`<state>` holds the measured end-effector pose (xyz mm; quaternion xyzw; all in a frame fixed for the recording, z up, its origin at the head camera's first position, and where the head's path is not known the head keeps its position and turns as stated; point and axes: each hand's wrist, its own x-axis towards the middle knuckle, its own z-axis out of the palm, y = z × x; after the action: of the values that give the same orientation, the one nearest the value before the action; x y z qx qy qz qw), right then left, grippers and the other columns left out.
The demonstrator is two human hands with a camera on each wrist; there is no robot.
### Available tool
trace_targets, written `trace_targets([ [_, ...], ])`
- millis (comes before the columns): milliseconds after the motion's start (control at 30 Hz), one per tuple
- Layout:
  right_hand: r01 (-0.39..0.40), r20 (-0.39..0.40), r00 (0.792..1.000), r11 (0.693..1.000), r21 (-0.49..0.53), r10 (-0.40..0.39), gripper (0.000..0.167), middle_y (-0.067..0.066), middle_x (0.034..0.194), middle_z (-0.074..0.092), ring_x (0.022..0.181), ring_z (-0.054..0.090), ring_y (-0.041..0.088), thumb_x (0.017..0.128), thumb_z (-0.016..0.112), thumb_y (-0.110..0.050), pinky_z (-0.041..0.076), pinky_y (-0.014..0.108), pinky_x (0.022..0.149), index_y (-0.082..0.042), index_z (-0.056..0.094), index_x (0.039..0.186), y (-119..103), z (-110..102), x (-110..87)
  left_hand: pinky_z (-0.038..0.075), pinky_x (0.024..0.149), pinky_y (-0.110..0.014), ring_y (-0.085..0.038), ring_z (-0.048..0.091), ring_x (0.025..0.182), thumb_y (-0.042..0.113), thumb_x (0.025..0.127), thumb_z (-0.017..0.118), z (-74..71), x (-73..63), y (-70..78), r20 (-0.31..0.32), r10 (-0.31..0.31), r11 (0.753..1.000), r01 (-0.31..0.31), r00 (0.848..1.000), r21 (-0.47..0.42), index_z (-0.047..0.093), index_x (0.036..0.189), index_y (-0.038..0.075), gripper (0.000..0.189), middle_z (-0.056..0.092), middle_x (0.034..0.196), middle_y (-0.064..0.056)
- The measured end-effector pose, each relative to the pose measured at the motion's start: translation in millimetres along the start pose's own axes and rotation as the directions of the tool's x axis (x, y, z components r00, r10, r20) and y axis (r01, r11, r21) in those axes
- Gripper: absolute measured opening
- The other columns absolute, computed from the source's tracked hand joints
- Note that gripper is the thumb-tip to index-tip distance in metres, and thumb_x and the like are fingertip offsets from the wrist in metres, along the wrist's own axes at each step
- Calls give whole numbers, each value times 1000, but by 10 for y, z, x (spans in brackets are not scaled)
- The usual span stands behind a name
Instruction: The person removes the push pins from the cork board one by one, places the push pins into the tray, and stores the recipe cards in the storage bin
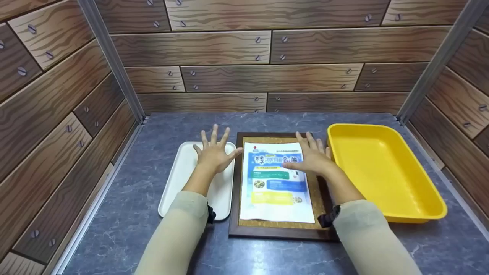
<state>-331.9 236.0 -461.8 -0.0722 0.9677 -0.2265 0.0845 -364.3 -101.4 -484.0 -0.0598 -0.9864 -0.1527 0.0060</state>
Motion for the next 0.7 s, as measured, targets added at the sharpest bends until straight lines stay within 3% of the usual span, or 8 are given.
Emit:
trace_targets([
  [133,17,1,1000,997,71,-17,129,22,182,-14,165,-13,56,90,83,-61,-6,74,131,-22,-4,176,-5,110,48,10,127,-82,-54,-9,167,84,100,43,37,2,26,44,12,1000,-11,999,-15,-2,174,42,96,-12,185,-6],
  [333,6,-11,1000,973,230,-3,130,23,182,-13,168,-7,51,89,89,-45,14,73,131,-19,-4,176,45,211,138,18,130,-75,-52,6,168,63,95,76,91,78,105,40,96,985,-90,995,-147,-6,173,45,115,-4,185,-9],
  [500,-29,0,1000,945,326,31,128,27,180,-10,166,6,55,92,88,-42,26,70,129,-18,-6,176,157,302,193,27,129,-72,-50,18,167,46,92,87,162,118,119,42,164,935,-142,986,-325,-4,175,38,124,8,184,-15],
  [700,-44,-47,997,931,362,65,120,32,178,5,165,13,53,93,87,-36,19,65,134,-8,4,175,252,384,256,32,129,-66,-47,25,166,39,93,88,191,148,100,65,195,861,-139,979,-489,-5,175,35,124,17,181,-18],
])
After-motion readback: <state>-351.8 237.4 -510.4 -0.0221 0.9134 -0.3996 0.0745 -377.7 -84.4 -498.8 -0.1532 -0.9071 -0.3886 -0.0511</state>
